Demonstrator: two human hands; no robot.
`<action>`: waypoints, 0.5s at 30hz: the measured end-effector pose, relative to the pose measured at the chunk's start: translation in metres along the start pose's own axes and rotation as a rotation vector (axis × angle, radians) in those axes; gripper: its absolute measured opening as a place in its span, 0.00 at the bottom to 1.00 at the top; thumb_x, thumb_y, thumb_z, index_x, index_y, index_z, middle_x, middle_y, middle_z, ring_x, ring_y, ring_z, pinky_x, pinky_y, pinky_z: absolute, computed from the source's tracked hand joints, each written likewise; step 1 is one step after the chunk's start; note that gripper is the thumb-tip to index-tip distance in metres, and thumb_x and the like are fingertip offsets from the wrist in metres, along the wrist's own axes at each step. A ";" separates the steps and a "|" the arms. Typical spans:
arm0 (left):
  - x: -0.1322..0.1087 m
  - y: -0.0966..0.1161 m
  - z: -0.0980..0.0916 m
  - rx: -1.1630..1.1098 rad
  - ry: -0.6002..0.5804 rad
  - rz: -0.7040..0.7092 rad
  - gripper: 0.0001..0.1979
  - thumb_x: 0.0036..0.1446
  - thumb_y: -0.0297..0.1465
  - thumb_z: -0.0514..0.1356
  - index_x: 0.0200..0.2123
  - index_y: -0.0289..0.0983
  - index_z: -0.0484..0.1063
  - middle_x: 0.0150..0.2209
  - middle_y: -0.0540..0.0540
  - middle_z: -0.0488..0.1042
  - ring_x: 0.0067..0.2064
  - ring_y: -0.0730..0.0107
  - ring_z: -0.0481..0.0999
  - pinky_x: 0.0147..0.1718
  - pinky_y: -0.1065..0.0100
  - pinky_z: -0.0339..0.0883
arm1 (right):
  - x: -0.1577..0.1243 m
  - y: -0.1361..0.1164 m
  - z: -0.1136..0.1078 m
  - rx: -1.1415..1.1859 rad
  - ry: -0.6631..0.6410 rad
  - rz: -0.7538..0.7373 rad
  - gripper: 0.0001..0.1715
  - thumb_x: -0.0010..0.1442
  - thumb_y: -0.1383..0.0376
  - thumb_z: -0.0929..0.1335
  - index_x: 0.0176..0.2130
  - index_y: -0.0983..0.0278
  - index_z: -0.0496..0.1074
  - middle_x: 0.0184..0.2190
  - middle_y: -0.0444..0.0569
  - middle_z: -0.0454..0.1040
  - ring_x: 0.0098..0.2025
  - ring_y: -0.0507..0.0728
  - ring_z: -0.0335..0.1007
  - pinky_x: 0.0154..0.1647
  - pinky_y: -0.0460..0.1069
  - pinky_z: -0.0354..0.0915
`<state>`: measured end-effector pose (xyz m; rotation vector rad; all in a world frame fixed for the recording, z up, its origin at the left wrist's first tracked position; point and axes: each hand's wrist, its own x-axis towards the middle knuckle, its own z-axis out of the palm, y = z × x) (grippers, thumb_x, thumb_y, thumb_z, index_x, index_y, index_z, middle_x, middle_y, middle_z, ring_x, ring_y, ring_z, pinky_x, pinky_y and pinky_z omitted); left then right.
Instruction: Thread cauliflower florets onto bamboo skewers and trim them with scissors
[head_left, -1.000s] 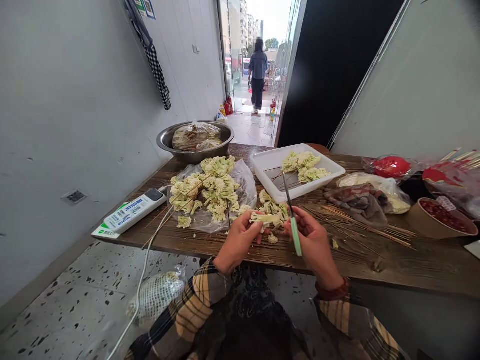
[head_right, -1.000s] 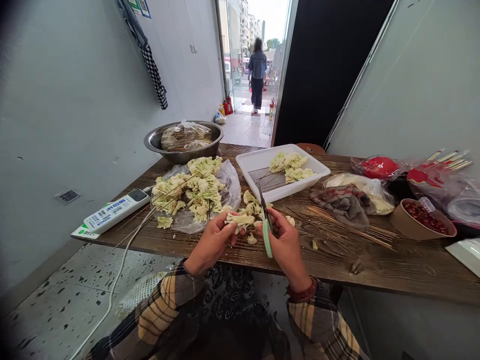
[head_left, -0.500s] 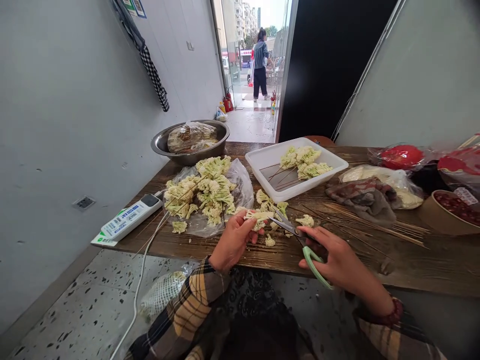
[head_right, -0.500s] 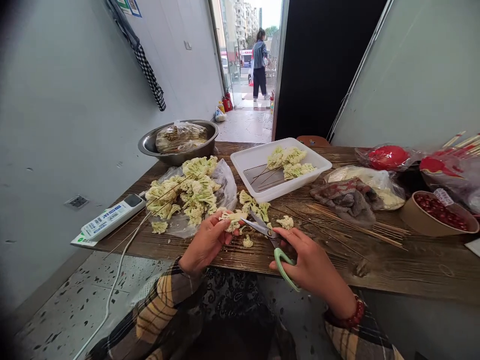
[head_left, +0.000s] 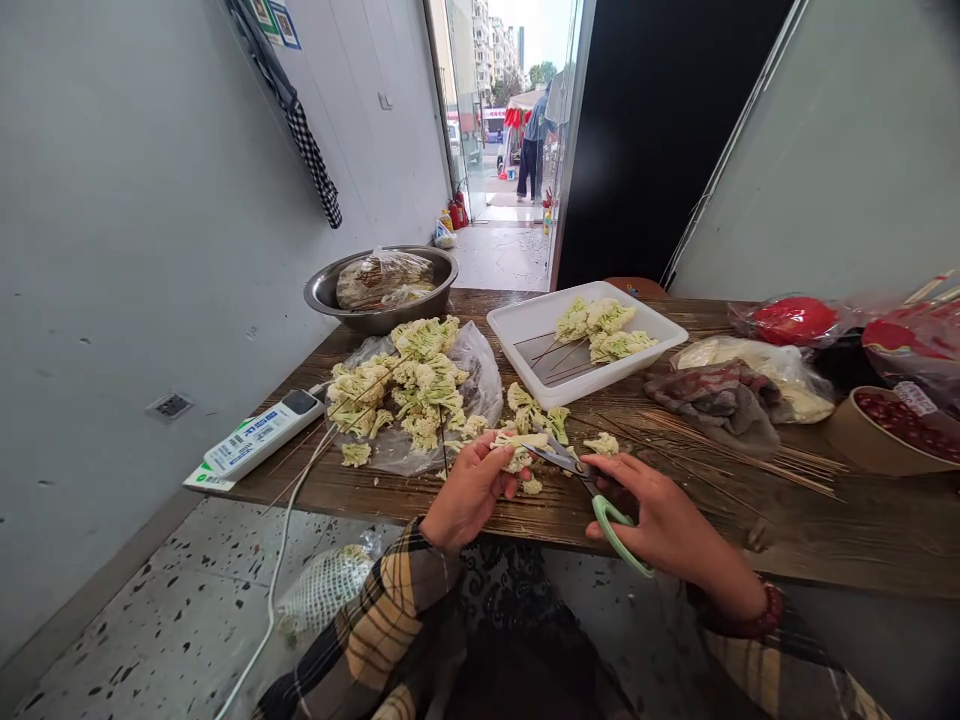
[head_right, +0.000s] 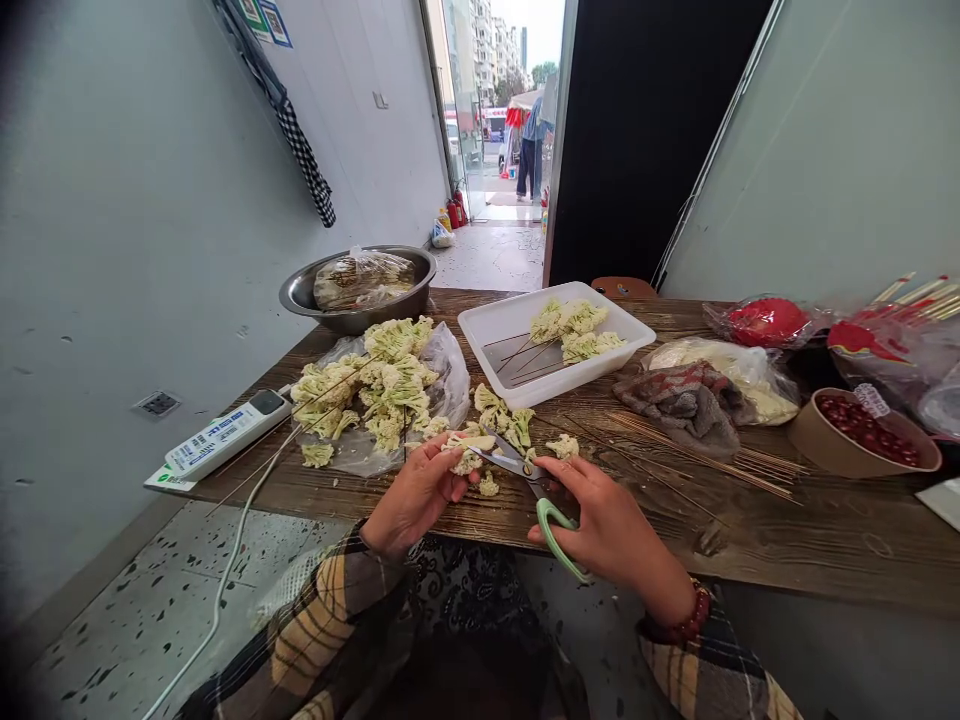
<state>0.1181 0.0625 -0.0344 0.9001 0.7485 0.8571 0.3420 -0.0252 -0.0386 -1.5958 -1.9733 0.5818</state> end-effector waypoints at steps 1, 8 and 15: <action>-0.001 -0.001 0.001 0.006 -0.007 -0.002 0.17 0.50 0.37 0.67 0.38 0.33 0.69 0.33 0.48 0.72 0.26 0.77 0.73 0.17 0.78 0.59 | 0.000 -0.001 0.002 0.010 0.004 -0.002 0.37 0.51 0.58 0.74 0.59 0.58 0.64 0.46 0.51 0.71 0.43 0.59 0.71 0.43 0.53 0.69; -0.009 -0.002 0.003 0.062 -0.006 0.049 0.15 0.52 0.38 0.65 0.38 0.33 0.70 0.33 0.46 0.73 0.27 0.77 0.71 0.18 0.78 0.58 | -0.006 -0.010 0.020 0.046 0.020 -0.009 0.28 0.59 0.57 0.68 0.57 0.63 0.67 0.41 0.53 0.75 0.37 0.58 0.73 0.38 0.51 0.70; -0.014 -0.004 -0.008 0.240 0.009 0.102 0.16 0.54 0.40 0.62 0.39 0.34 0.69 0.33 0.47 0.72 0.29 0.74 0.72 0.21 0.75 0.59 | -0.018 -0.009 0.033 -0.001 0.058 -0.030 0.25 0.62 0.58 0.66 0.57 0.63 0.68 0.46 0.56 0.77 0.44 0.61 0.76 0.42 0.52 0.72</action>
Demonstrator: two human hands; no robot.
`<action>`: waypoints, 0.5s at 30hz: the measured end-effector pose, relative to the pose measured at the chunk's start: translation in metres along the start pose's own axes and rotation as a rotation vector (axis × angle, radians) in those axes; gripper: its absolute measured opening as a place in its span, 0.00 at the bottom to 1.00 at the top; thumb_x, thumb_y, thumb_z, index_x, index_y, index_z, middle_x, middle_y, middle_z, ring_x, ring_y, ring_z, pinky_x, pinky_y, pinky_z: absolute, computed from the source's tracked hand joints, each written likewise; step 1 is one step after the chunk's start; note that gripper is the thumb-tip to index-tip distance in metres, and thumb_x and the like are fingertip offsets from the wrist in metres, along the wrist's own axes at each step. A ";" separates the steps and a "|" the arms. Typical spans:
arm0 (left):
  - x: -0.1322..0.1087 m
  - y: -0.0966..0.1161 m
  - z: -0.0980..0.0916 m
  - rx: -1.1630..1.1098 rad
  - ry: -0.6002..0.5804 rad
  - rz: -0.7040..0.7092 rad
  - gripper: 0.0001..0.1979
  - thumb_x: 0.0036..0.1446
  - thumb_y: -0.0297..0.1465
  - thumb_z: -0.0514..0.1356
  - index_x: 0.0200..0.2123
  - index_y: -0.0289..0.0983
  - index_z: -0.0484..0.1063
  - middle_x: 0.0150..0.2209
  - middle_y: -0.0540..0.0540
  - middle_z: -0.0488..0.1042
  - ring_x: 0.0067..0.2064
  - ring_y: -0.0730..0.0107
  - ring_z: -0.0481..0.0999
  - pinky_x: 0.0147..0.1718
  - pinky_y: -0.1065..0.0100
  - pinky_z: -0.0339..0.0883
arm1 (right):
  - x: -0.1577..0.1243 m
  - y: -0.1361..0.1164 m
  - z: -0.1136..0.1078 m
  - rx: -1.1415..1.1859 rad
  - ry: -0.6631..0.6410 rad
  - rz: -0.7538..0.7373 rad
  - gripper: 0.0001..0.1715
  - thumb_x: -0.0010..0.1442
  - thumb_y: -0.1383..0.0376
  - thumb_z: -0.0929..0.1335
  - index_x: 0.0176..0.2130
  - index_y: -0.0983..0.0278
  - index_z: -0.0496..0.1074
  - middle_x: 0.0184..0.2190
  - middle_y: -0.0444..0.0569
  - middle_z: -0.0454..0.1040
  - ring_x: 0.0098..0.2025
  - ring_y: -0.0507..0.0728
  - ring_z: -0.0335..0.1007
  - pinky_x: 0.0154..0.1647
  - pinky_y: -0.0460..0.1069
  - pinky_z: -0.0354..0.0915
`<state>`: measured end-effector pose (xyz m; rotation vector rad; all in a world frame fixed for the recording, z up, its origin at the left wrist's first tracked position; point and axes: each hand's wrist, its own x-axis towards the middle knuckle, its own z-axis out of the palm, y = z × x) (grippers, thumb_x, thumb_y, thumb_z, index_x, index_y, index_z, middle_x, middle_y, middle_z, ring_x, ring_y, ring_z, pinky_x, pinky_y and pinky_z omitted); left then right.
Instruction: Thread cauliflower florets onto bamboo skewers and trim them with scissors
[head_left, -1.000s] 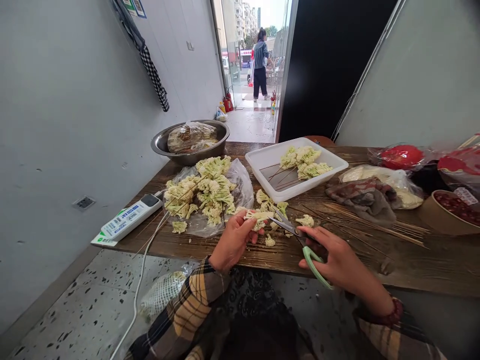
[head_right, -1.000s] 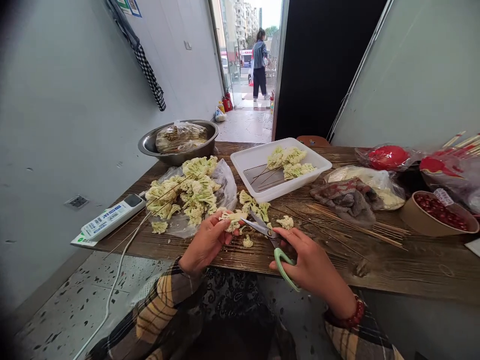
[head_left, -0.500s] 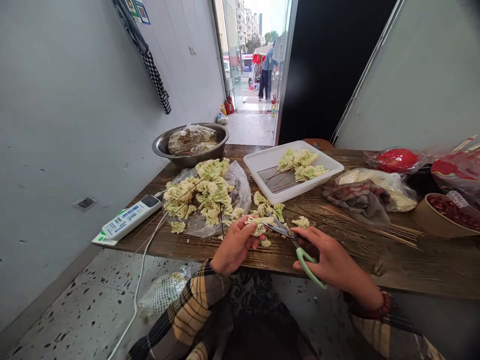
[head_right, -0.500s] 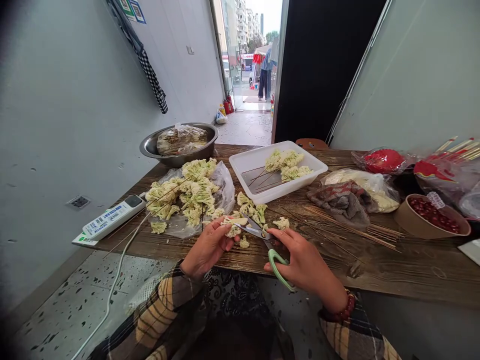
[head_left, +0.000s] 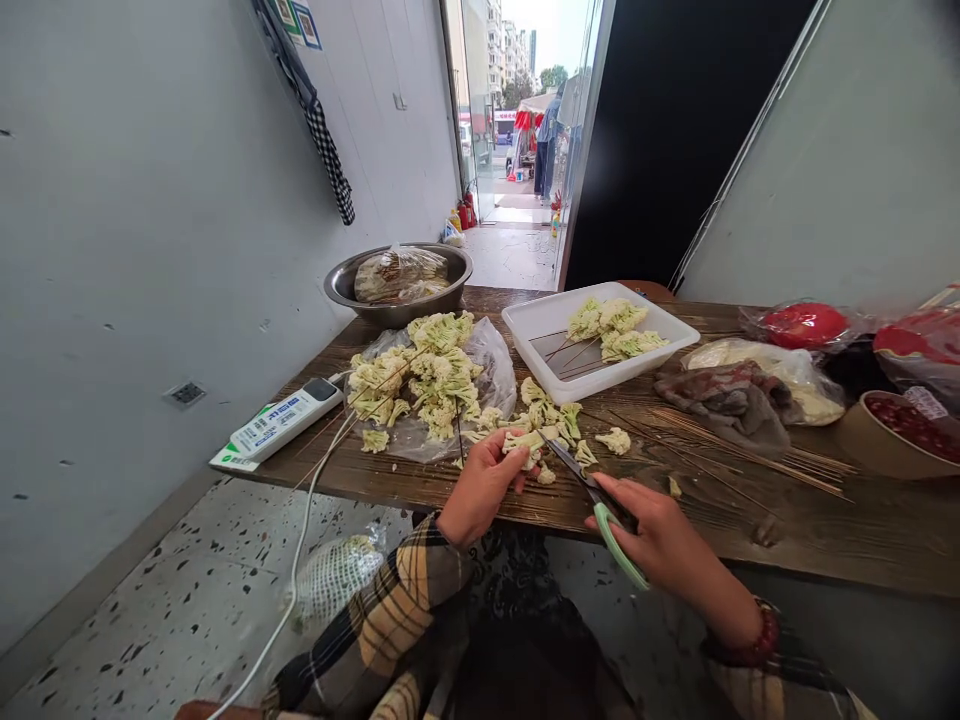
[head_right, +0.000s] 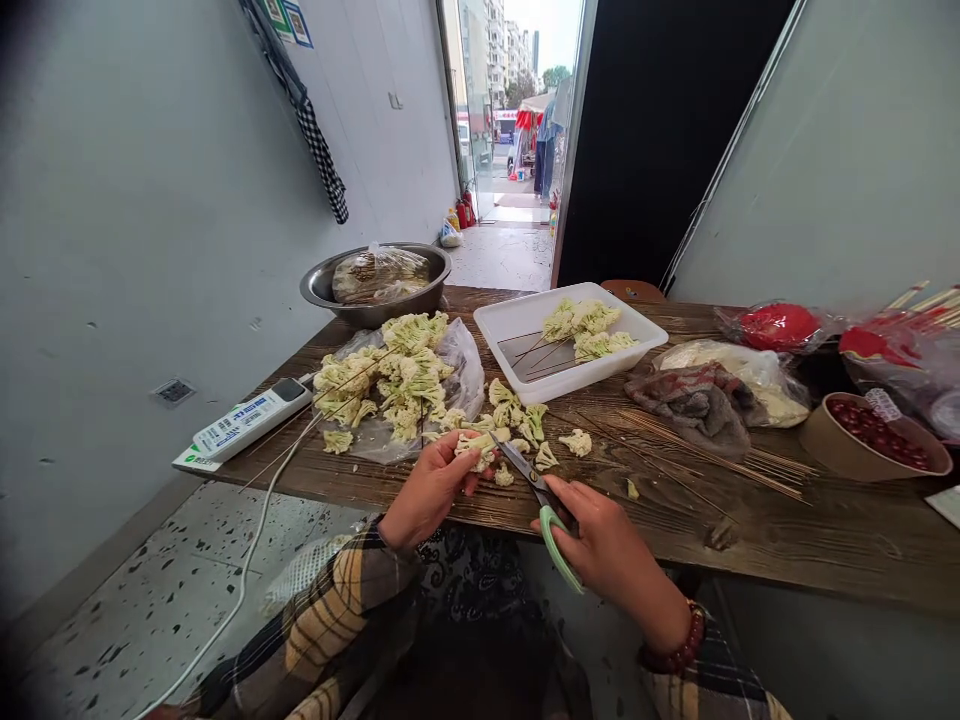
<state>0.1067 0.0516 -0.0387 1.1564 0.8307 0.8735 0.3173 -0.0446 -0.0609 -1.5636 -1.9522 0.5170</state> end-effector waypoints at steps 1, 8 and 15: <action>0.000 -0.001 -0.002 0.019 -0.002 0.000 0.16 0.54 0.40 0.62 0.39 0.34 0.69 0.32 0.47 0.72 0.29 0.73 0.72 0.21 0.74 0.59 | -0.001 0.001 0.002 -0.010 0.010 -0.013 0.25 0.63 0.58 0.65 0.57 0.63 0.68 0.47 0.56 0.77 0.45 0.61 0.76 0.43 0.52 0.72; -0.003 -0.008 -0.013 0.119 -0.030 0.008 0.15 0.55 0.41 0.61 0.39 0.36 0.69 0.28 0.50 0.70 0.27 0.74 0.69 0.23 0.74 0.57 | -0.009 0.004 0.009 -0.059 0.072 -0.047 0.22 0.61 0.60 0.67 0.54 0.63 0.71 0.50 0.55 0.77 0.50 0.63 0.74 0.50 0.55 0.70; -0.018 0.008 -0.020 0.049 -0.140 -0.027 0.18 0.52 0.35 0.64 0.46 0.37 0.69 0.36 0.47 0.72 0.36 0.71 0.71 0.28 0.73 0.58 | -0.011 -0.004 -0.018 -0.177 0.036 -0.001 0.29 0.56 0.58 0.70 0.57 0.58 0.67 0.44 0.51 0.76 0.41 0.59 0.76 0.41 0.52 0.72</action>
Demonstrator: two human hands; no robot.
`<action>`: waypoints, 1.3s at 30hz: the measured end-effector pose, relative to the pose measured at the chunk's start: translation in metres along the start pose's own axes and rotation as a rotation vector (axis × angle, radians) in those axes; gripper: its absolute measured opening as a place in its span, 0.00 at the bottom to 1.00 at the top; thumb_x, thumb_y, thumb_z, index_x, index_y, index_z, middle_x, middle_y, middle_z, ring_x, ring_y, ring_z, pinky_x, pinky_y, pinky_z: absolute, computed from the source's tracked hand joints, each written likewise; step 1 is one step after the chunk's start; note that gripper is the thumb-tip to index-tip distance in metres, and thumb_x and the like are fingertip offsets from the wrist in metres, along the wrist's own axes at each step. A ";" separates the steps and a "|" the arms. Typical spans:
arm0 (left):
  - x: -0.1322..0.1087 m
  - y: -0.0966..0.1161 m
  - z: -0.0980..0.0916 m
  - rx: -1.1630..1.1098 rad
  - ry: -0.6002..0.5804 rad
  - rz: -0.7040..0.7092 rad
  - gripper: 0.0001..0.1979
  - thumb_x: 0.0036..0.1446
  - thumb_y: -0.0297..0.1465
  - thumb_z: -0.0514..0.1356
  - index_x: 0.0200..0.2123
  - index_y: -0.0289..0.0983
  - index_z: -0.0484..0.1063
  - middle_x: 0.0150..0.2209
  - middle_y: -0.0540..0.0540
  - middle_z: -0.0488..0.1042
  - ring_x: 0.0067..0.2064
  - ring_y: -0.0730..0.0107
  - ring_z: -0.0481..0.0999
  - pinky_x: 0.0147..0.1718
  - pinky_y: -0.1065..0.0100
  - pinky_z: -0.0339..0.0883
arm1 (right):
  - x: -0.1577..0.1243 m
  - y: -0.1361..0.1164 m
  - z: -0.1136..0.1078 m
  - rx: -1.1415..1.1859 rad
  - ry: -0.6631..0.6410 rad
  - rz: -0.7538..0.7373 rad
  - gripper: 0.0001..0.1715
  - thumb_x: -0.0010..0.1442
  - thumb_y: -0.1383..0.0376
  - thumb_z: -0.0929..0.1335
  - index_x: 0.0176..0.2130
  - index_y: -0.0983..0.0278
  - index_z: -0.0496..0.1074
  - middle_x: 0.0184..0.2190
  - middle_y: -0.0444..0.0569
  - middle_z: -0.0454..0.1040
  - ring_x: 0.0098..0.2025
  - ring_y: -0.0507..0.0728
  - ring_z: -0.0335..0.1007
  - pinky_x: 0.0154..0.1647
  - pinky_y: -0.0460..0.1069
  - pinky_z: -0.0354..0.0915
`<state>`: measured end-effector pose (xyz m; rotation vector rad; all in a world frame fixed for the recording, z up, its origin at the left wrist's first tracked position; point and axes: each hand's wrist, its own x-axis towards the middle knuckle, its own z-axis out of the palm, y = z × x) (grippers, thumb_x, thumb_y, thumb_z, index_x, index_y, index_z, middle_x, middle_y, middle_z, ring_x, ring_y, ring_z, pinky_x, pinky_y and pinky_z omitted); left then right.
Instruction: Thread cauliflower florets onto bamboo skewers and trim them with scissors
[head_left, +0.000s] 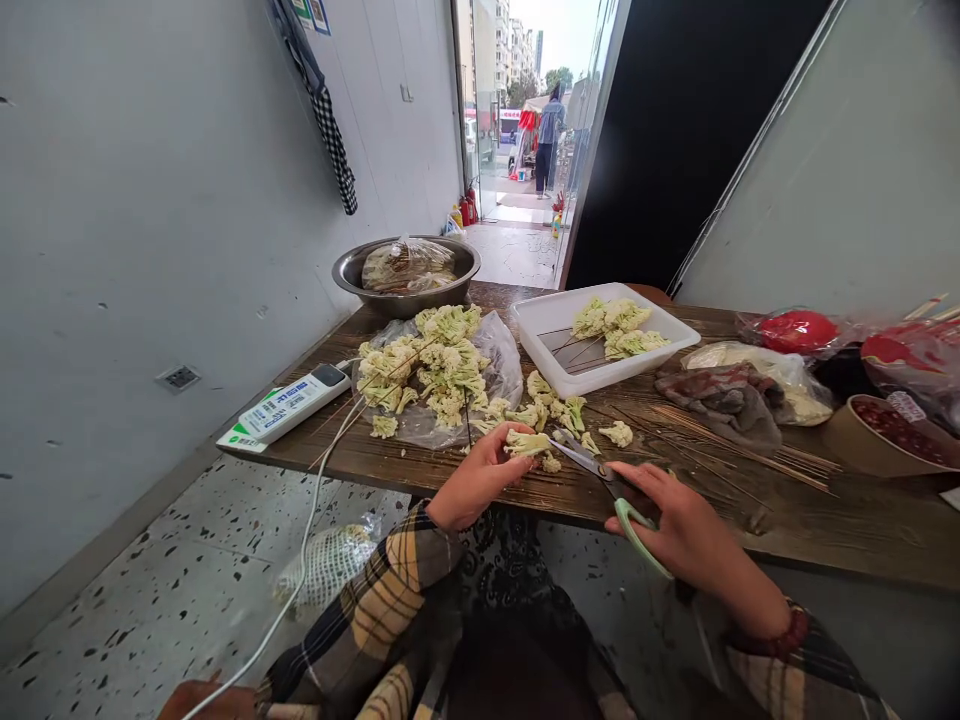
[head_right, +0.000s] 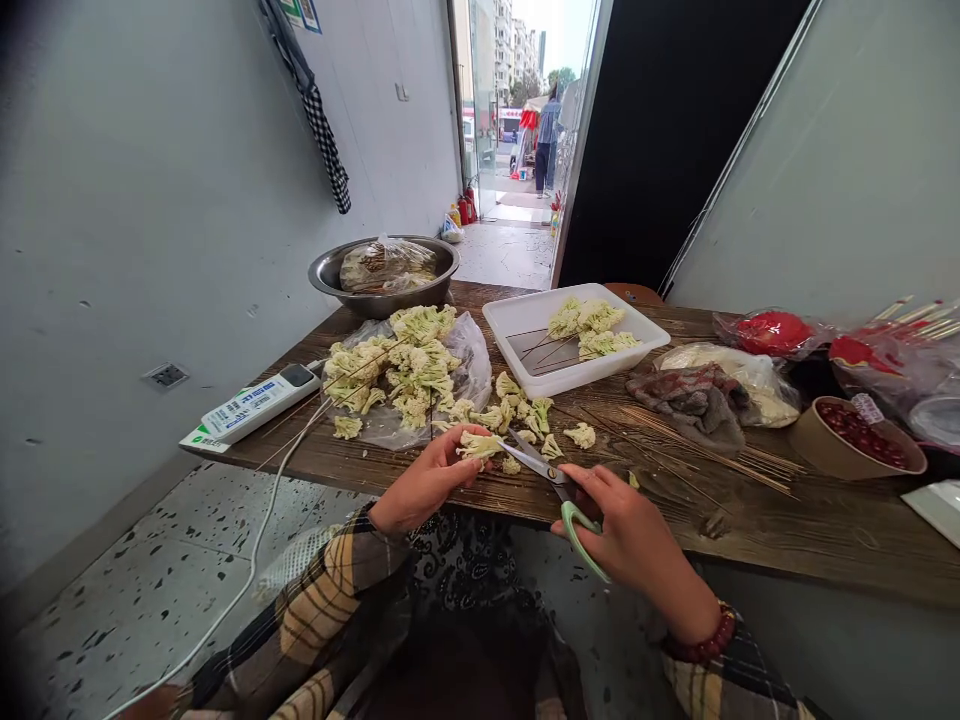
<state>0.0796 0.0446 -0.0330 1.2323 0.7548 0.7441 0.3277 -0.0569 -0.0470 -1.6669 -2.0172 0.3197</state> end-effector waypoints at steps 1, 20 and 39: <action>-0.002 0.001 -0.001 0.015 -0.010 -0.006 0.19 0.52 0.35 0.64 0.47 0.37 0.68 0.37 0.47 0.72 0.36 0.70 0.71 0.29 0.73 0.58 | 0.002 -0.001 -0.003 -0.020 -0.015 -0.013 0.30 0.56 0.59 0.70 0.57 0.57 0.67 0.43 0.50 0.76 0.39 0.58 0.75 0.39 0.51 0.72; -0.002 -0.001 -0.007 0.217 0.031 0.091 0.10 0.54 0.34 0.60 0.37 0.36 0.70 0.31 0.50 0.69 0.33 0.71 0.66 0.33 0.71 0.59 | 0.018 -0.003 -0.022 -0.134 -0.121 -0.143 0.34 0.56 0.57 0.71 0.60 0.56 0.64 0.42 0.52 0.73 0.40 0.59 0.73 0.38 0.50 0.69; 0.000 -0.005 -0.005 0.276 0.043 0.093 0.10 0.54 0.34 0.60 0.38 0.35 0.68 0.32 0.50 0.68 0.33 0.71 0.65 0.33 0.72 0.60 | 0.018 -0.003 -0.019 -0.066 -0.170 -0.108 0.33 0.56 0.59 0.71 0.59 0.58 0.65 0.45 0.52 0.72 0.41 0.59 0.72 0.41 0.51 0.69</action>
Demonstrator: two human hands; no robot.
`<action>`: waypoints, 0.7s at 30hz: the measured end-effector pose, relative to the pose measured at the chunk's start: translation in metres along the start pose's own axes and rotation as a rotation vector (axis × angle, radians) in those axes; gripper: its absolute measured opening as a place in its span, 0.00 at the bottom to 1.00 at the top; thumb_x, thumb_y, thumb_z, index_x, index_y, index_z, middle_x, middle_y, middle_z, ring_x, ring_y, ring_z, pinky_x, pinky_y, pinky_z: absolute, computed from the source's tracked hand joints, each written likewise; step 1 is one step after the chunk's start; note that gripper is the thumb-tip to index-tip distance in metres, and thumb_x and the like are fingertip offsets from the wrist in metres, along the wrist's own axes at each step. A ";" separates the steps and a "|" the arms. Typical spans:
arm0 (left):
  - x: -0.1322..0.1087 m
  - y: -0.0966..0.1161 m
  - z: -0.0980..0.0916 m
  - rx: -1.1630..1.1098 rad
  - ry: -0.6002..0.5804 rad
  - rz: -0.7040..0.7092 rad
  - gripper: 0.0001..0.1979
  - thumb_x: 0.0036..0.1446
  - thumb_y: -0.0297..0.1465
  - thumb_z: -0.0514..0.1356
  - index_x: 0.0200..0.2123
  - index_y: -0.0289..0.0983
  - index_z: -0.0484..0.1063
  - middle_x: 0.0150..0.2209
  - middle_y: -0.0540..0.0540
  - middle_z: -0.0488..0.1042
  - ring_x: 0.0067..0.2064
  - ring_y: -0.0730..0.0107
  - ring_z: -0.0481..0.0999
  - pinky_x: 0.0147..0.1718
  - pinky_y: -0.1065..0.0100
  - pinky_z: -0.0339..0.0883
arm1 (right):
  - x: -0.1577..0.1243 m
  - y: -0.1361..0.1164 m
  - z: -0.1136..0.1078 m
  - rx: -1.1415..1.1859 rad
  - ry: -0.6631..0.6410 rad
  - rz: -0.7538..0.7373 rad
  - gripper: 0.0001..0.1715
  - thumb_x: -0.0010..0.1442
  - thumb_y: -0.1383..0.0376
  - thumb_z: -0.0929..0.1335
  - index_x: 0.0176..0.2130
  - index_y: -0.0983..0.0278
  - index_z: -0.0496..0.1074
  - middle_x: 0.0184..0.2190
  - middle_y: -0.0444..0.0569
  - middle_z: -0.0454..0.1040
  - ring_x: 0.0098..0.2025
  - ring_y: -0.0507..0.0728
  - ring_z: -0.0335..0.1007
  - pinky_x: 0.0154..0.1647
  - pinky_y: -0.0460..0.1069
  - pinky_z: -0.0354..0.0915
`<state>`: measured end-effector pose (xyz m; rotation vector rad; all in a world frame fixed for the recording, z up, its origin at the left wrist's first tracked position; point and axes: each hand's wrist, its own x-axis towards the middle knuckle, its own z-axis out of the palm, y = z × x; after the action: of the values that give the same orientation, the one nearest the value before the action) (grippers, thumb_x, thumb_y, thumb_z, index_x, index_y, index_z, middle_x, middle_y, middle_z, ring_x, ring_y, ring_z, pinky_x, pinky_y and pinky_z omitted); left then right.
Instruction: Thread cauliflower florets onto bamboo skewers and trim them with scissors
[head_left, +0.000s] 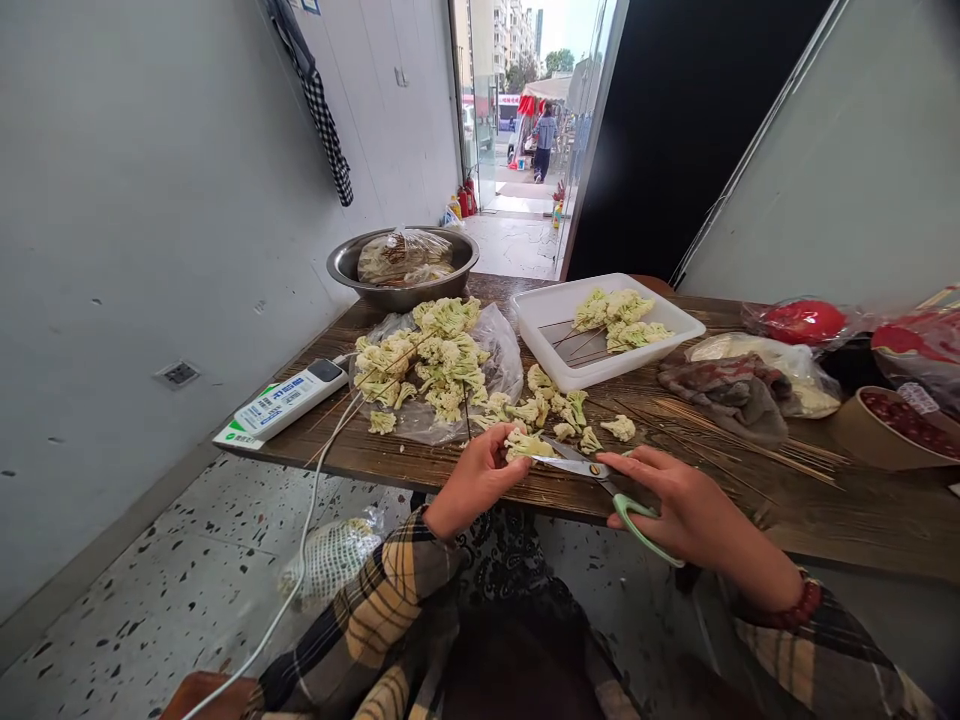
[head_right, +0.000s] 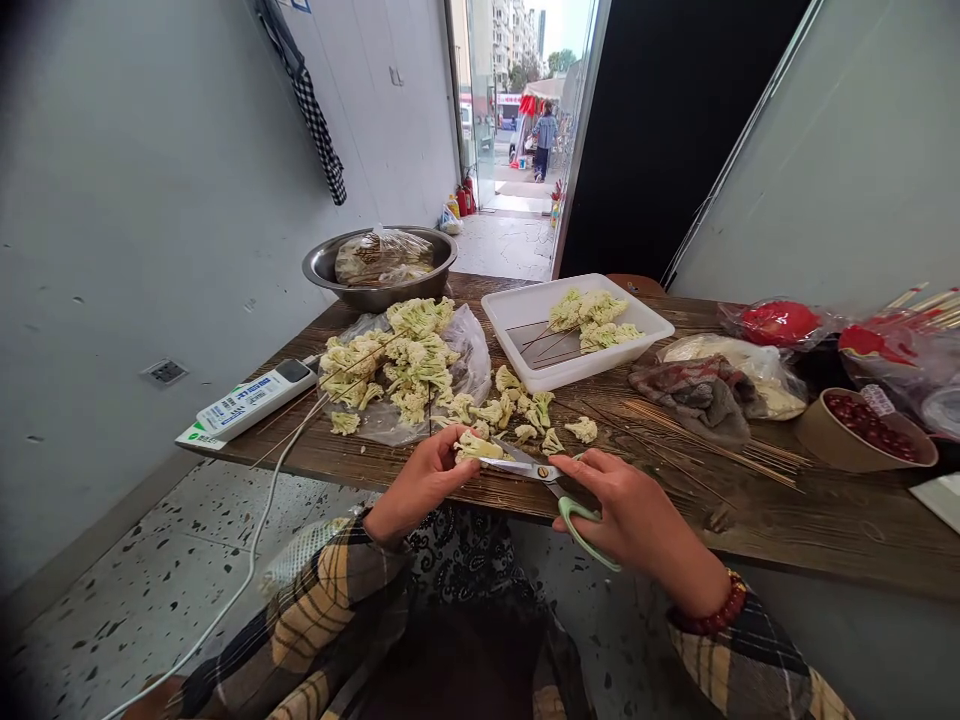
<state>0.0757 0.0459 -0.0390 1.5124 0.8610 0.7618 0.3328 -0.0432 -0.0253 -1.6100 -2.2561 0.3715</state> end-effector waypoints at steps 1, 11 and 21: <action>0.000 0.001 0.000 0.006 0.003 -0.002 0.10 0.54 0.34 0.60 0.38 0.35 0.68 0.33 0.50 0.68 0.33 0.71 0.65 0.33 0.72 0.60 | 0.000 0.000 0.000 -0.008 -0.004 -0.001 0.33 0.56 0.59 0.71 0.59 0.59 0.65 0.45 0.52 0.72 0.41 0.59 0.72 0.40 0.51 0.69; -0.001 0.004 0.002 0.053 -0.001 0.026 0.11 0.55 0.34 0.59 0.39 0.34 0.69 0.34 0.49 0.69 0.35 0.71 0.66 0.34 0.72 0.60 | 0.001 0.003 0.003 0.020 -0.031 -0.006 0.32 0.58 0.58 0.70 0.60 0.59 0.64 0.45 0.52 0.72 0.40 0.58 0.73 0.40 0.51 0.69; 0.001 -0.001 0.003 -0.010 -0.023 0.009 0.09 0.55 0.34 0.60 0.37 0.35 0.69 0.34 0.49 0.70 0.35 0.70 0.68 0.35 0.71 0.62 | -0.002 0.010 0.009 0.024 -0.050 -0.022 0.29 0.60 0.58 0.69 0.60 0.57 0.64 0.47 0.51 0.73 0.39 0.56 0.74 0.39 0.49 0.69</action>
<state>0.0788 0.0453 -0.0402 1.5143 0.8325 0.7537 0.3380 -0.0415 -0.0375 -1.5795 -2.2958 0.4363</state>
